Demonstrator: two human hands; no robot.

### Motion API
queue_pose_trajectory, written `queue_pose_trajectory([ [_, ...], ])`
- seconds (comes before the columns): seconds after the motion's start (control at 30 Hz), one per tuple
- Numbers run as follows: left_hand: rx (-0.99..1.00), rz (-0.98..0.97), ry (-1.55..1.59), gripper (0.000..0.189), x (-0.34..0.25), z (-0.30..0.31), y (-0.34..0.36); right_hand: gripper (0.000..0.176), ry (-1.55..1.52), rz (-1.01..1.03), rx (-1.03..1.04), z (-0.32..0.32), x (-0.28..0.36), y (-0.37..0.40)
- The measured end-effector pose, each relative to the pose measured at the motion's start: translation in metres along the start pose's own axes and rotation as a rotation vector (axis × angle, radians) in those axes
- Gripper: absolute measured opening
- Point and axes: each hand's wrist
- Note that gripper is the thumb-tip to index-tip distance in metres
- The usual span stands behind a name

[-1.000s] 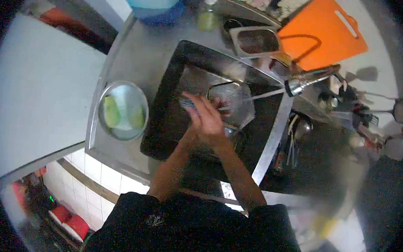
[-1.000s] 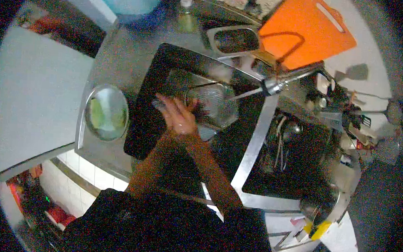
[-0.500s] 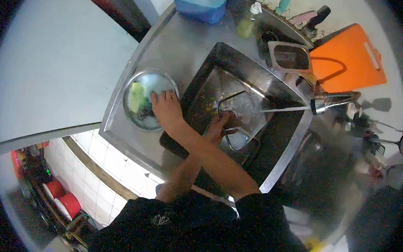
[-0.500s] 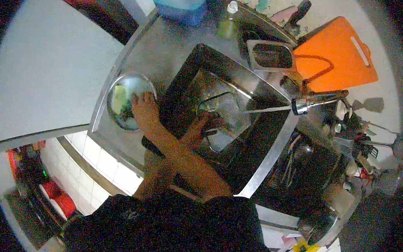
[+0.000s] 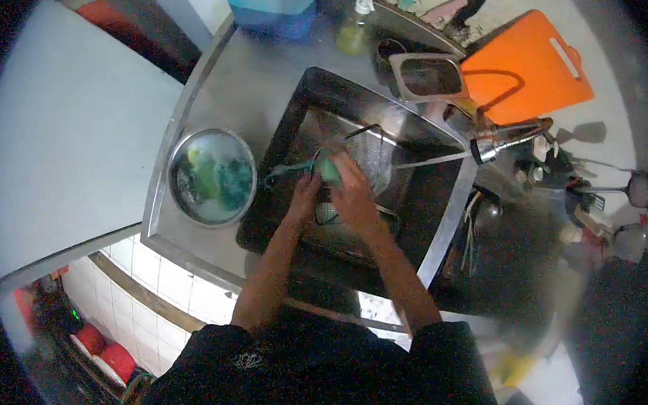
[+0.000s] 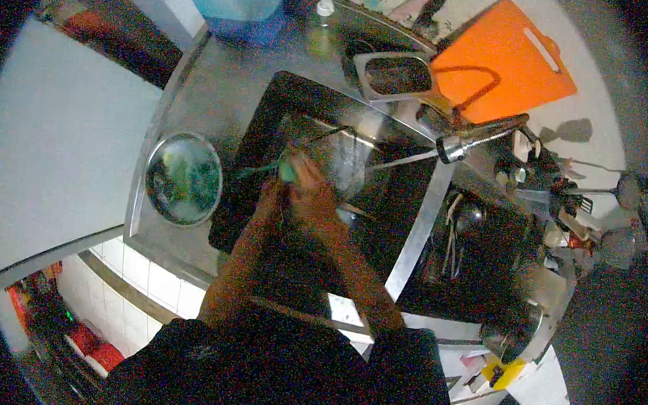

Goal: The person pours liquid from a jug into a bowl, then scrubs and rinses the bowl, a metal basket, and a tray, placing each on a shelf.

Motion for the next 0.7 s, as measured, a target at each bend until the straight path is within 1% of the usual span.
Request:
queue_pose_trajectory([
  [0.03, 0.035, 0.06, 0.106, 0.04, -0.006, -0.004, -0.003, 0.056, 0.095, 0.081, 0.122, 0.02, -0.015, 0.008],
  [0.07, 0.05, 0.063, 0.101, 0.04, -0.011, -0.011, -0.003, 0.057, 0.087, 0.027, 0.11, 0.031, -0.048, 0.024],
  [0.1, 0.039, 0.111, -0.109, 0.04, -0.015, -0.019, -0.004, 0.058, 0.081, -0.024, 0.101, 0.036, -0.081, 0.039],
  [0.13, 0.029, 0.151, -0.318, 0.039, -0.018, -0.028, -0.008, 0.058, 0.094, -0.026, 0.092, 0.043, -0.1, 0.042],
  [0.17, 0.042, 0.156, -0.318, 0.039, -0.009, -0.036, -0.011, 0.056, -0.02, -0.419, -0.026, 0.051, -0.114, 0.049],
  [0.2, 0.086, 0.069, -0.218, 0.041, 0.007, -0.041, -0.015, 0.053, -0.14, -0.81, -0.151, 0.058, -0.116, 0.053],
  [0.23, 0.132, -0.017, -0.126, 0.043, 0.021, -0.043, -0.023, 0.053, -0.14, -0.819, -0.166, 0.054, -0.112, 0.062],
  [0.27, 0.148, -0.021, -0.135, 0.043, 0.036, -0.039, -0.04, 0.049, -0.248, -0.698, -0.184, 0.044, -0.096, 0.065],
  [0.3, 0.057, -0.109, -0.421, 0.046, 0.05, -0.033, -0.065, 0.047, -0.347, -0.563, -0.191, 0.038, -0.087, 0.063],
  [0.33, -0.042, -0.176, -0.704, 0.049, 0.062, -0.032, -0.072, 0.062, -0.166, -0.234, -0.151, 0.034, -0.08, 0.072],
  [0.37, -0.036, -0.157, -0.704, 0.049, 0.05, -0.042, -0.054, 0.062, -0.168, -0.253, -0.146, 0.039, -0.082, 0.082],
  [0.4, 0.011, -0.013, -0.283, 0.051, 0.011, -0.056, -0.032, 0.066, -0.241, -0.176, -0.111, 0.044, -0.089, 0.085],
  [0.43, 0.055, 0.124, 0.138, 0.054, -0.013, -0.066, -0.023, 0.071, -0.311, -0.091, -0.078, 0.047, -0.094, 0.087],
  [0.47, 0.055, 0.116, 0.134, 0.054, -0.004, -0.064, -0.029, 0.07, -0.659, -0.368, -0.224, 0.044, -0.096, 0.091],
  [0.5, 0.061, 0.119, 0.128, 0.054, 0.012, -0.06, -0.035, 0.07, -0.659, -0.371, -0.233, 0.035, -0.1, 0.096],
  [0.57, 0.079, 0.044, 0.208, 0.054, 0.035, -0.057, -0.051, 0.065, -1.189, -0.77, -0.402, 0.018, -0.108, 0.097],
  [0.6, 0.085, 0.038, 0.209, 0.054, 0.032, -0.058, -0.057, 0.056, -0.578, -0.157, -0.176, 0.042, -0.044, 0.083],
  [0.63, -0.026, 0.077, 0.216, 0.056, 0.035, -0.056, -0.054, 0.056, -0.58, -0.169, -0.176, 0.053, -0.03, 0.08],
  [0.67, -0.134, 0.118, 0.217, 0.058, 0.036, -0.056, -0.048, 0.052, -0.334, -0.13, -0.019, 0.061, -0.021, 0.08],
  [0.7, -0.125, 0.118, 0.211, 0.058, 0.034, -0.06, -0.047, 0.05, -0.081, -0.078, 0.134, 0.067, -0.021, 0.079],
])
Point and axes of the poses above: each hand's wrist, its own y-axis away from the middle knuckle, its own z-axis out of the back of the hand, x = y × z, and after that the axes turned 5 degrees about -y, right-handed
